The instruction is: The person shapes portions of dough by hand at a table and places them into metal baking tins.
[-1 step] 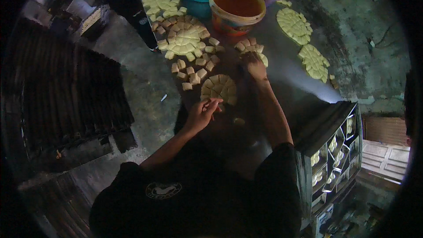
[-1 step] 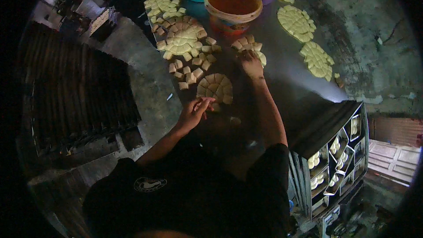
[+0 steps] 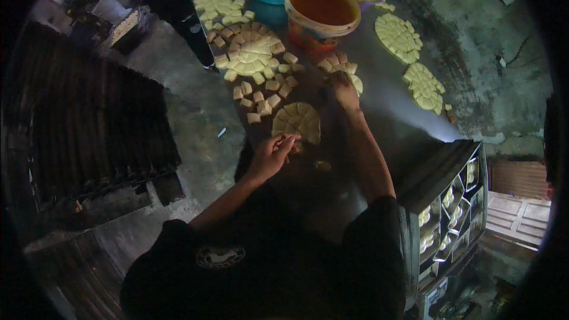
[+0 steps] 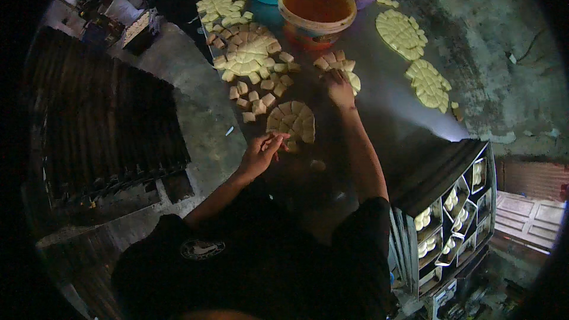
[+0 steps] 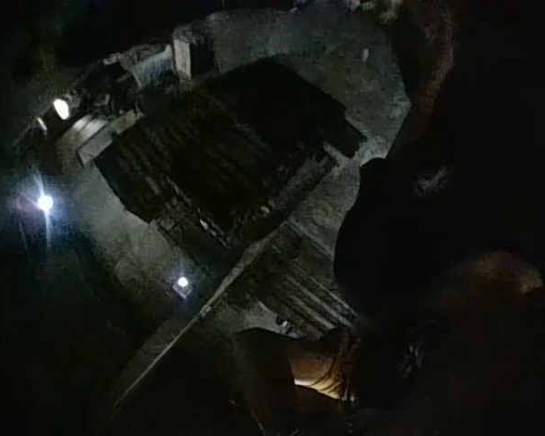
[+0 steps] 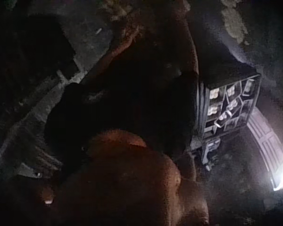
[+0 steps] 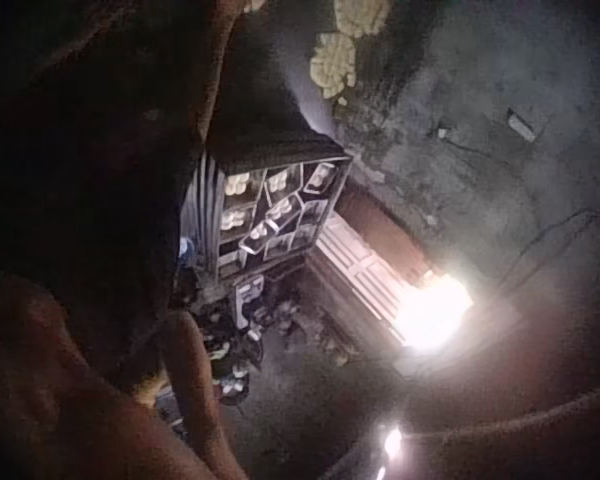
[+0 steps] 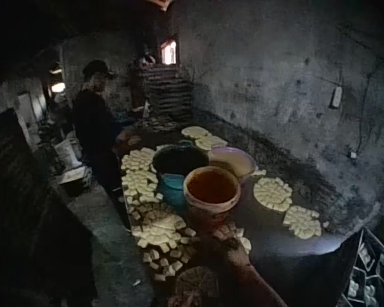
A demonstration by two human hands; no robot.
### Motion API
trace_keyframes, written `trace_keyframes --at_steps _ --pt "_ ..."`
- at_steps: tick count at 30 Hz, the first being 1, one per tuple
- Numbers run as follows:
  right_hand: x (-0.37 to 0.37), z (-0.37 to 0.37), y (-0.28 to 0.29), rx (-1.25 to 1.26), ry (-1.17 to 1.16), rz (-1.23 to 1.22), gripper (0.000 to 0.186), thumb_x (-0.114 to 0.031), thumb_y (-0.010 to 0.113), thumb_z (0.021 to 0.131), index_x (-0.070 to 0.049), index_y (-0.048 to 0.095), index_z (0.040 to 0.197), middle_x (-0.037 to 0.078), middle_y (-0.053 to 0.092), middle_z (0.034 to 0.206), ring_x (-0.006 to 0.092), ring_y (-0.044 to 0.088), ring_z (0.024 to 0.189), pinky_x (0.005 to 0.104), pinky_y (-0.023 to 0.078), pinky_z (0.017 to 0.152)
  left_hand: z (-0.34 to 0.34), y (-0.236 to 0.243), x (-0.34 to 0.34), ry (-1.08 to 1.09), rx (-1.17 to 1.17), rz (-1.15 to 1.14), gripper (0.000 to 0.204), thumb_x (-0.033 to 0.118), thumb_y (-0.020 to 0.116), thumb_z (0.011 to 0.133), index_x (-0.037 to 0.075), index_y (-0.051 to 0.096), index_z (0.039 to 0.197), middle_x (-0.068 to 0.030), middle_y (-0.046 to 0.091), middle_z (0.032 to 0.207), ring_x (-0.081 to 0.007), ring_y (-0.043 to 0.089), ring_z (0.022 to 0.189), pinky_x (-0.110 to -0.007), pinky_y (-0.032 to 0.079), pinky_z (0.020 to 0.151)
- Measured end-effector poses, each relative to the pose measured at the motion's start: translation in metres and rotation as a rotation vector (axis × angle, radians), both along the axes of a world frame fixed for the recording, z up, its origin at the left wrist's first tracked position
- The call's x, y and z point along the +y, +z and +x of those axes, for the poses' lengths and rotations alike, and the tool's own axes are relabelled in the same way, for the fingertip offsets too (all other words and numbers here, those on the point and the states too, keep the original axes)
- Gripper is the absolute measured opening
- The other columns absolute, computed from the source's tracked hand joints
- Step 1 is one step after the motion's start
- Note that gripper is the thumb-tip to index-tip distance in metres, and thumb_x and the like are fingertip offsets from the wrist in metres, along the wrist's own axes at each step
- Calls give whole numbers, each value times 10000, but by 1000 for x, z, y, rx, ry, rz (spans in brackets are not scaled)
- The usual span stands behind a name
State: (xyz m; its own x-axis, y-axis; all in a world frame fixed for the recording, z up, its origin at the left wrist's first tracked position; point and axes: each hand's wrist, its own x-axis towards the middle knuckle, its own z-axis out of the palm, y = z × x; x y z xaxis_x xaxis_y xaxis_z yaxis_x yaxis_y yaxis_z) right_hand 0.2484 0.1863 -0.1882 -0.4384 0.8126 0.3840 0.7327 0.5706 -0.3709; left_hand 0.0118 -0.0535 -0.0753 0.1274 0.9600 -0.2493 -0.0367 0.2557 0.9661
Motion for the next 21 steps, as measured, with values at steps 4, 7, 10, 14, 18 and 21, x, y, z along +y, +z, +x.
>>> trace_keyframes --at_steps 4,7,10,14,18,21 --pt "-65 -59 64 578 17 -554 183 -93 625 917 -24 671 1080 165 682 948 281 675 887 360 526 812 -8 -15 3 284 113 240 313 270 532 1053 22 671 1184 -61 708 956 -107 650 872 -269 511 729" --pt "-128 -81 132 730 40 -584 167 -19 656 912 -8 676 1078 132 692 985 202 670 909 325 519 817 -6 23 30 353 188 347 286 250 541 1049 11 665 1147 -59 700 973 -111 636 894 -267 504 776" --pt "-149 -97 178 768 5 -421 191 15 696 891 13 682 1082 112 693 1008 162 658 921 304 519 830 -7 62 30 363 35 338 268 231 532 1050 1 642 1133 -65 687 1008 -113 619 931 -267 493 824" --pt "-162 -101 238 1000 17 -342 241 23 732 865 36 690 1102 106 694 1022 162 660 954 295 522 843 -4 70 47 502 42 623 277 235 500 1053 10 615 1166 -73 662 1073 -170 612 997 -301 474 910" --pt "-186 -110 263 1233 57 -694 560 -167 788 860 51 556 1320 123 660 1193 194 638 1074 317 500 948 0 119 82 515 319 1449 378 380 568 994 31 661 1107 -102 656 1023 -265 631 995 -365 502 896" --pt "-200 -116 276 1327 233 -649 832 -222 832 808 43 389 1461 128 627 1252 201 620 1140 333 476 1002 -12 132 68 51 -85 1464 390 414 589 984 40 690 1030 -123 659 980 -261 642 946 -376 525 799"
